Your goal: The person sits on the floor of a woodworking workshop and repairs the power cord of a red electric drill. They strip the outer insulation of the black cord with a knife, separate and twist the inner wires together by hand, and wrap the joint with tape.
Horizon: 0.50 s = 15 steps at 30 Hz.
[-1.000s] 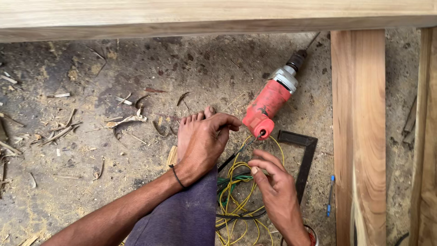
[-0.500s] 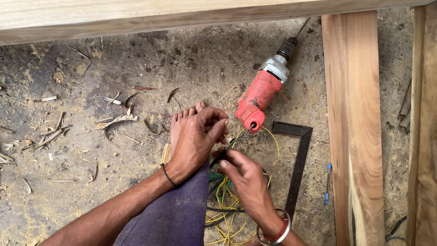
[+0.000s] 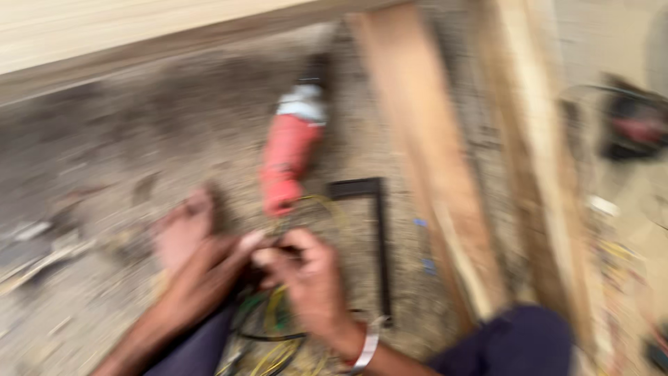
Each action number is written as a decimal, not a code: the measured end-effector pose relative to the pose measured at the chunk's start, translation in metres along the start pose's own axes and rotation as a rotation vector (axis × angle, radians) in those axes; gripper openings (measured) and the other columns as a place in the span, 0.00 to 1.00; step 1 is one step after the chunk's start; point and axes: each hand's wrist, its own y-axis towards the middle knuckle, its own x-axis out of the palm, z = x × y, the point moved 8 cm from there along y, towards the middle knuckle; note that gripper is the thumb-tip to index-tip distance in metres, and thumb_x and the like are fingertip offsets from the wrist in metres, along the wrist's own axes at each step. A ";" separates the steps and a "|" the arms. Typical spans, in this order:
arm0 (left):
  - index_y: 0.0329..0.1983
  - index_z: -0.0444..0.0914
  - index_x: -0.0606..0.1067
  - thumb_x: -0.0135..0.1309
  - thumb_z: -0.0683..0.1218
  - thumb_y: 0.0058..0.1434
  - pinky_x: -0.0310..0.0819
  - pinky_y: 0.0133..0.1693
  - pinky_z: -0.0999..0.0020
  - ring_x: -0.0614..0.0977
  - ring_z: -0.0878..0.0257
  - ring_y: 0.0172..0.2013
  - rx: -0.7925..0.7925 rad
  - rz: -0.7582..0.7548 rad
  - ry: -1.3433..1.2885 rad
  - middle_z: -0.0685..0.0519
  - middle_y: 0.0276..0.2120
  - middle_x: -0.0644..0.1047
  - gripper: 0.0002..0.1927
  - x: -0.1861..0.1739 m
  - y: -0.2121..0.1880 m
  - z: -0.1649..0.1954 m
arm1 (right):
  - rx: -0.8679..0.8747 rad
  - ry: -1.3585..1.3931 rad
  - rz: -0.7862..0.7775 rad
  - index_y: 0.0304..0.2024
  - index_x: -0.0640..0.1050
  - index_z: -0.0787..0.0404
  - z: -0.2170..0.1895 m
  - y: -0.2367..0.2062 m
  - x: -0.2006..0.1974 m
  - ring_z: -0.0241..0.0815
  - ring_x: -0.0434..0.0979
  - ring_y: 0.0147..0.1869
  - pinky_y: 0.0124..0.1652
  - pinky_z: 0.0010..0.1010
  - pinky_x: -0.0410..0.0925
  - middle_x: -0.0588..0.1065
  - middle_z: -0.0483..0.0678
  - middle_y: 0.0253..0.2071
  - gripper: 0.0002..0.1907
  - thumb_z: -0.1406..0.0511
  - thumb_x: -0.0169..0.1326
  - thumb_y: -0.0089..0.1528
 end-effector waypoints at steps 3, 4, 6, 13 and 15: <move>0.36 0.35 0.83 0.41 0.54 0.70 0.79 0.42 0.71 0.87 0.67 0.34 0.079 -0.241 -0.015 0.52 0.32 0.86 0.24 0.003 0.000 -0.014 | -0.057 0.026 0.043 0.38 0.77 0.65 -0.014 -0.001 0.002 0.31 0.77 0.32 0.32 0.24 0.71 0.78 0.44 0.32 0.09 0.64 0.59 0.65; 0.37 0.35 0.82 0.44 0.53 0.69 0.77 0.42 0.70 0.85 0.67 0.34 0.098 -0.287 0.039 0.52 0.32 0.85 0.21 0.003 0.004 -0.020 | -0.118 0.006 0.039 0.40 0.77 0.65 -0.021 0.000 0.002 0.29 0.77 0.35 0.34 0.23 0.72 0.78 0.43 0.34 0.09 0.64 0.59 0.66; 0.40 0.36 0.80 0.49 0.51 0.66 0.74 0.43 0.69 0.79 0.65 0.34 0.126 -0.361 0.145 0.51 0.33 0.82 0.15 0.004 0.008 -0.035 | -0.092 -0.005 0.067 0.38 0.77 0.67 -0.022 0.002 -0.001 0.30 0.76 0.33 0.33 0.24 0.70 0.77 0.45 0.31 0.11 0.63 0.60 0.67; 0.47 0.34 0.75 0.53 0.46 0.66 0.82 0.39 0.64 0.85 0.59 0.32 -0.006 -0.358 -0.233 0.45 0.31 0.83 0.12 -0.006 0.009 -0.073 | -0.115 -0.292 -0.060 0.39 0.81 0.64 -0.004 -0.004 -0.022 0.33 0.77 0.34 0.36 0.29 0.70 0.77 0.45 0.29 0.17 0.56 0.56 0.70; 0.47 0.34 0.75 0.52 0.47 0.66 0.82 0.38 0.64 0.84 0.59 0.32 -0.107 -0.279 -0.129 0.45 0.30 0.82 0.12 -0.014 0.022 -0.082 | -0.131 -0.391 -0.186 0.41 0.80 0.64 0.008 -0.016 -0.030 0.38 0.78 0.35 0.38 0.33 0.71 0.77 0.48 0.31 0.15 0.57 0.56 0.70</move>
